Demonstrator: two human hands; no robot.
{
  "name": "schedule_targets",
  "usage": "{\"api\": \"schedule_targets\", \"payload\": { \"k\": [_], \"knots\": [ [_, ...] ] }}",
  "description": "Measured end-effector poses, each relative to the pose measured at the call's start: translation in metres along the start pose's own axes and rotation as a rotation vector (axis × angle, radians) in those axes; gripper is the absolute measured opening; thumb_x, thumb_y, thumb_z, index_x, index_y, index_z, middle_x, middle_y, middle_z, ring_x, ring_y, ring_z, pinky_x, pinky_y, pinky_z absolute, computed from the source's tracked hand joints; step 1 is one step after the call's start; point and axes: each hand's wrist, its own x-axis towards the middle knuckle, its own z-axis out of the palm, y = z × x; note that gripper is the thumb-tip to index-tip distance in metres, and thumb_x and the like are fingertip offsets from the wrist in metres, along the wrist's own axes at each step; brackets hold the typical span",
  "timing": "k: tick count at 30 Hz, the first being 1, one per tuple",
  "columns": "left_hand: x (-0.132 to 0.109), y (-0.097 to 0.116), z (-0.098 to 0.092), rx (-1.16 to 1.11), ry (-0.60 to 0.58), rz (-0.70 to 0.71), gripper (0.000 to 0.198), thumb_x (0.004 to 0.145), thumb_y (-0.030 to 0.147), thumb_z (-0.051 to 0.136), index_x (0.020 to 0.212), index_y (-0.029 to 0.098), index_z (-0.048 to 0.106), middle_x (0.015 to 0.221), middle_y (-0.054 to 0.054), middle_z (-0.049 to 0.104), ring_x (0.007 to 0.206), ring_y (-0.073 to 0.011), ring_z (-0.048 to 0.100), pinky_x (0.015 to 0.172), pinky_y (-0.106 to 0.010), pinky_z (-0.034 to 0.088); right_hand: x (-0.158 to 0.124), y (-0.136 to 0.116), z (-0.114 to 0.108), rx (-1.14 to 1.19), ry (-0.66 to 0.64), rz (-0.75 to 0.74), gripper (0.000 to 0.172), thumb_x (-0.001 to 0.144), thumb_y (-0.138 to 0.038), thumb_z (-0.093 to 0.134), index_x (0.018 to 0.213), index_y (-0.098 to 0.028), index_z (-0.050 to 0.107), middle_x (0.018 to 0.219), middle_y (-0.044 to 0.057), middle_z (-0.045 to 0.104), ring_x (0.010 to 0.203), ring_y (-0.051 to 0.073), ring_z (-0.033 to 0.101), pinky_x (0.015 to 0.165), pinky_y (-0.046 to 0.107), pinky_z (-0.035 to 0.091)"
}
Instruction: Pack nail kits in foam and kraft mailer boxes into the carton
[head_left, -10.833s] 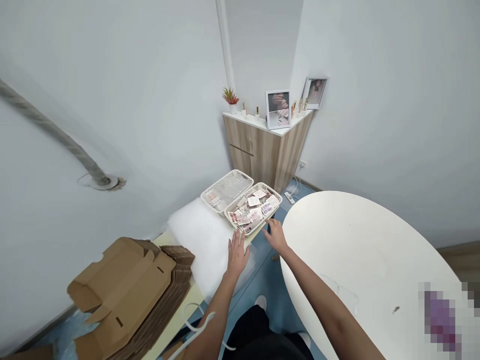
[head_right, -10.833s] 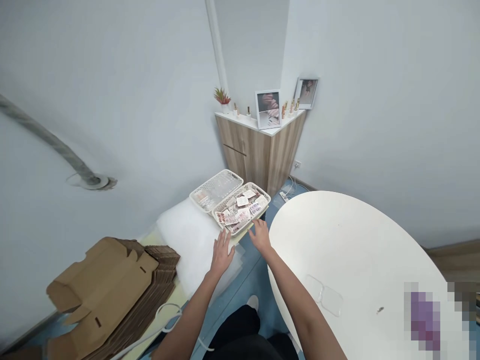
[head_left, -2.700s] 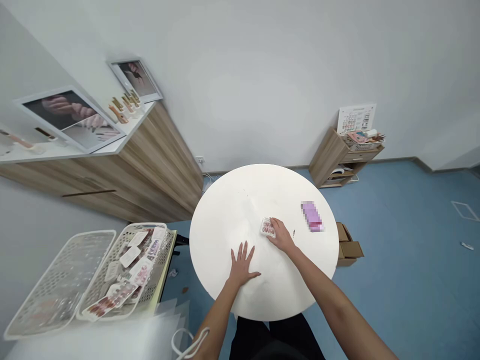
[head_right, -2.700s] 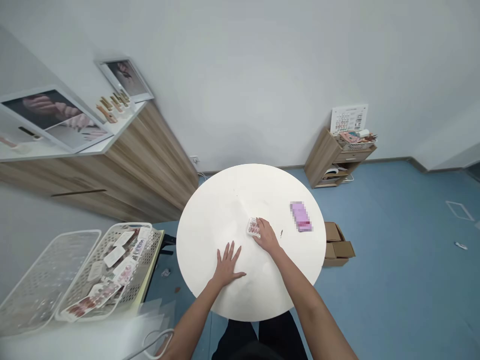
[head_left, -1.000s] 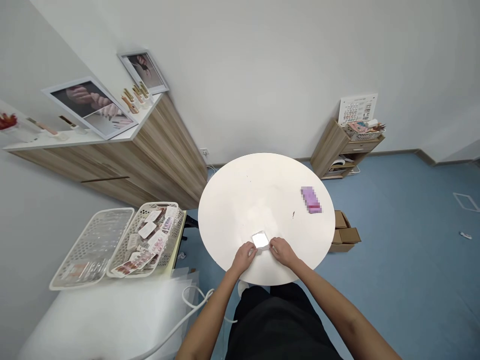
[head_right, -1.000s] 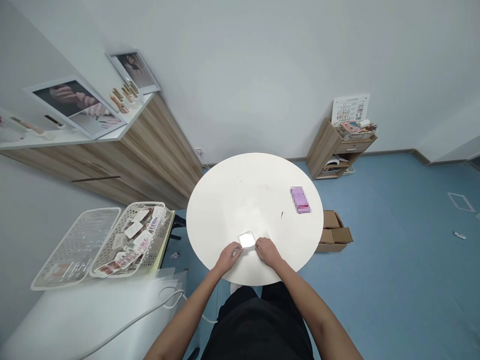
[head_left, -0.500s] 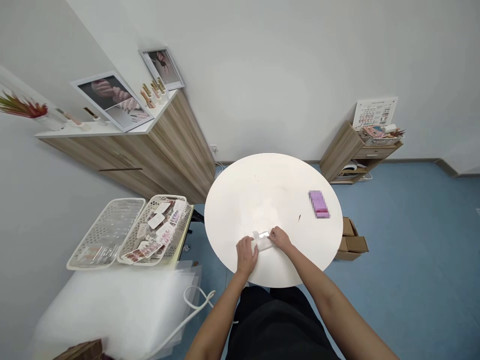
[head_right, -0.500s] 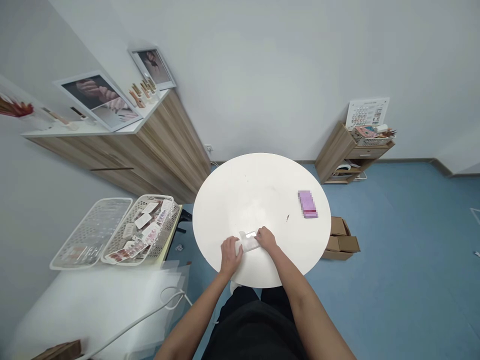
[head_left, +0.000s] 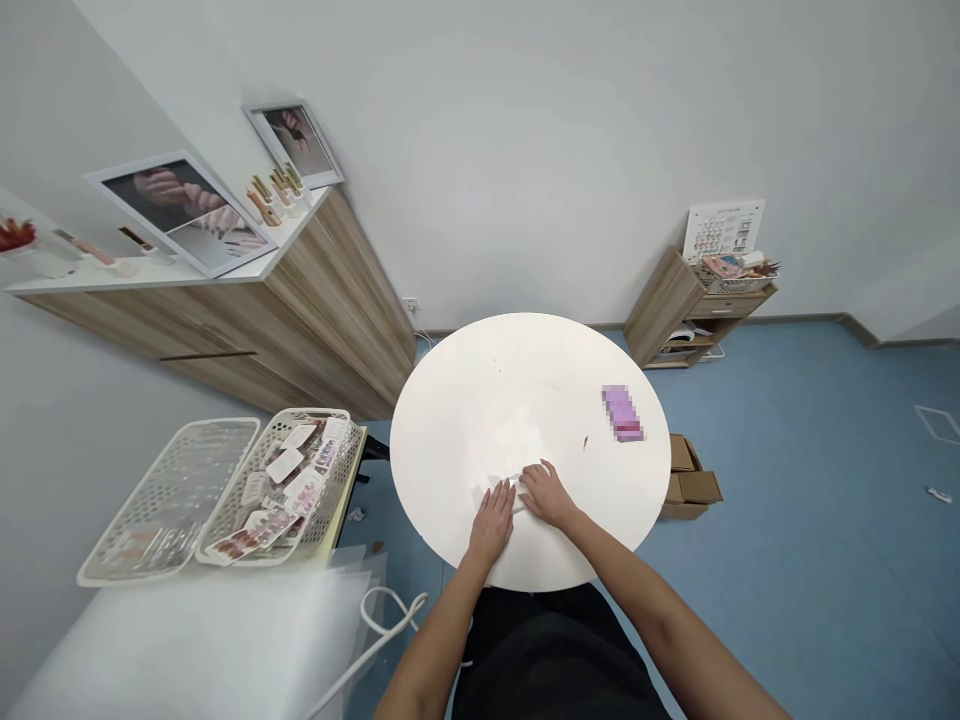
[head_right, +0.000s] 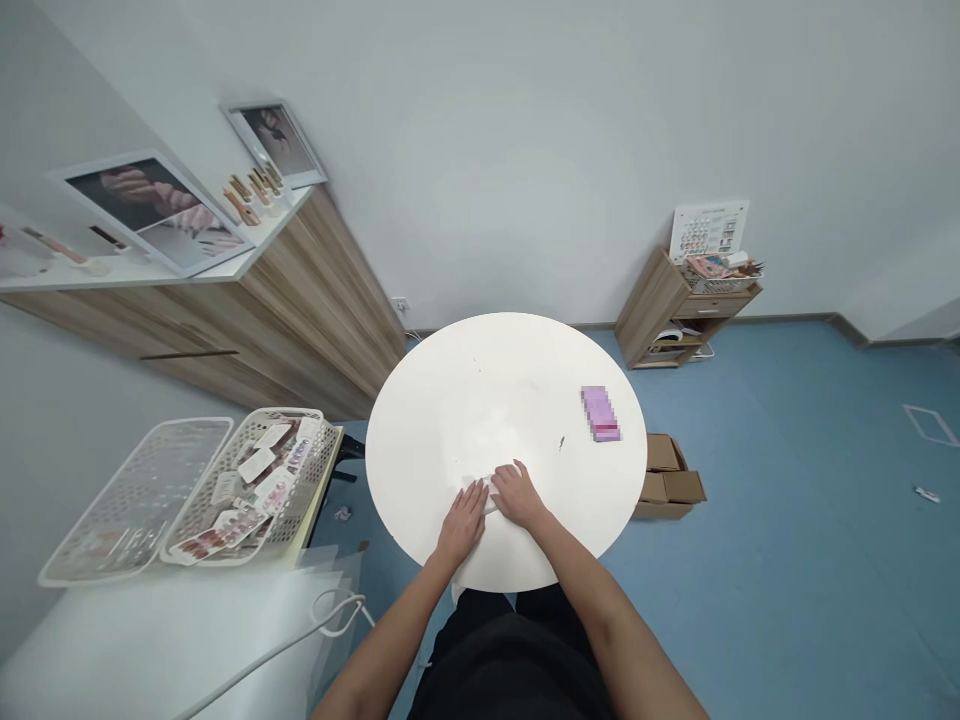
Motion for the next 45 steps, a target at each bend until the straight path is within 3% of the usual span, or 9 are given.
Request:
{"api": "schedule_targets", "payload": {
  "k": [3,8,11,19,22,28,35,41,45],
  "knots": [
    [0.007,-0.009,-0.004,-0.057,-0.043,0.021,0.071,0.078,0.008,0.041,0.148,0.015,0.032,0.151,-0.012,0.042,0.142,-0.0241,0.034,0.115,-0.046,0.029,-0.010,-0.003,-0.002,-0.040,-0.075,-0.163,0.035,0.085,-0.020,0.056,0.120,-0.021,0.054,0.122,0.010,0.059,0.123,0.027,0.047,0.115,0.053,0.020],
    [0.019,-0.018,-0.024,-0.241,-0.090,0.036,0.068,0.075,0.011,0.050,0.141,0.018,0.039,0.144,-0.013,0.049,0.135,-0.0281,0.043,0.111,-0.051,0.035,-0.012,-0.004,0.006,-0.139,-0.064,-0.121,0.040,0.084,-0.005,0.045,0.121,-0.020,0.054,0.119,0.010,0.062,0.111,0.024,0.055,0.111,0.051,0.028],
    [0.021,-0.019,-0.038,-0.358,-0.116,0.022,0.061,0.073,0.012,0.053,0.133,0.021,0.046,0.135,-0.011,0.051,0.121,-0.0266,0.054,0.101,-0.045,0.045,-0.010,-0.006,0.009,-0.162,-0.054,-0.103,0.031,0.087,-0.005,0.041,0.109,-0.019,0.058,0.105,0.008,0.065,0.099,0.023,0.058,0.109,0.048,0.031],
    [0.027,-0.022,-0.069,-0.568,-0.141,-0.169,0.033,0.078,0.023,0.054,0.111,0.022,0.054,0.101,-0.003,0.064,0.090,-0.0209,0.062,0.082,-0.033,0.048,-0.005,0.000,-0.004,0.143,-0.167,0.147,0.021,0.090,-0.017,0.048,0.107,-0.021,0.059,0.100,0.004,0.066,0.085,0.019,0.060,0.075,0.029,0.045],
    [0.036,-0.029,-0.076,-0.672,-0.140,-0.255,0.020,0.084,0.031,0.052,0.102,0.024,0.058,0.093,0.000,0.067,0.084,-0.0189,0.063,0.077,-0.030,0.047,0.009,0.005,-0.008,0.263,-0.145,0.241,0.017,0.089,-0.021,0.051,0.102,-0.022,0.063,0.100,0.004,0.064,0.087,0.017,0.060,0.075,0.027,0.045],
    [0.049,-0.046,-0.065,-0.696,-0.063,-0.400,0.024,0.086,0.040,0.052,0.096,0.022,0.065,0.101,-0.003,0.070,0.096,-0.0204,0.063,0.084,-0.030,0.047,0.040,0.013,-0.007,0.309,-0.139,0.304,0.015,0.084,-0.023,0.058,0.097,-0.022,0.065,0.098,0.004,0.064,0.097,0.020,0.058,0.082,0.029,0.042],
    [0.057,-0.050,-0.040,-0.578,-0.028,-0.461,0.023,0.088,0.030,0.051,0.107,0.023,0.061,0.096,-0.003,0.068,0.091,-0.0209,0.062,0.079,-0.031,0.048,0.042,0.028,0.006,0.336,-0.149,0.373,0.019,0.084,-0.025,0.058,0.103,-0.025,0.058,0.098,0.001,0.064,0.094,0.020,0.056,0.079,0.029,0.040],
    [0.063,-0.045,-0.028,-0.458,0.022,-0.414,0.022,0.086,0.026,0.053,0.105,0.021,0.063,0.101,-0.007,0.065,0.104,-0.0259,0.056,0.090,-0.040,0.046,0.039,0.035,0.020,0.198,-0.093,0.379,0.020,0.084,-0.027,0.061,0.103,-0.023,0.061,0.111,0.007,0.060,0.106,0.025,0.051,0.084,0.034,0.041],
    [0.063,-0.044,-0.025,-0.193,0.141,-0.290,0.041,0.087,0.023,0.050,0.128,0.017,0.052,0.131,-0.014,0.055,0.123,-0.0300,0.048,0.099,-0.047,0.042,0.036,0.028,0.022,0.107,-0.014,0.382,0.022,0.084,-0.024,0.061,0.106,-0.023,0.060,0.113,0.008,0.059,0.108,0.026,0.050,0.089,0.038,0.042]
  ]
}}
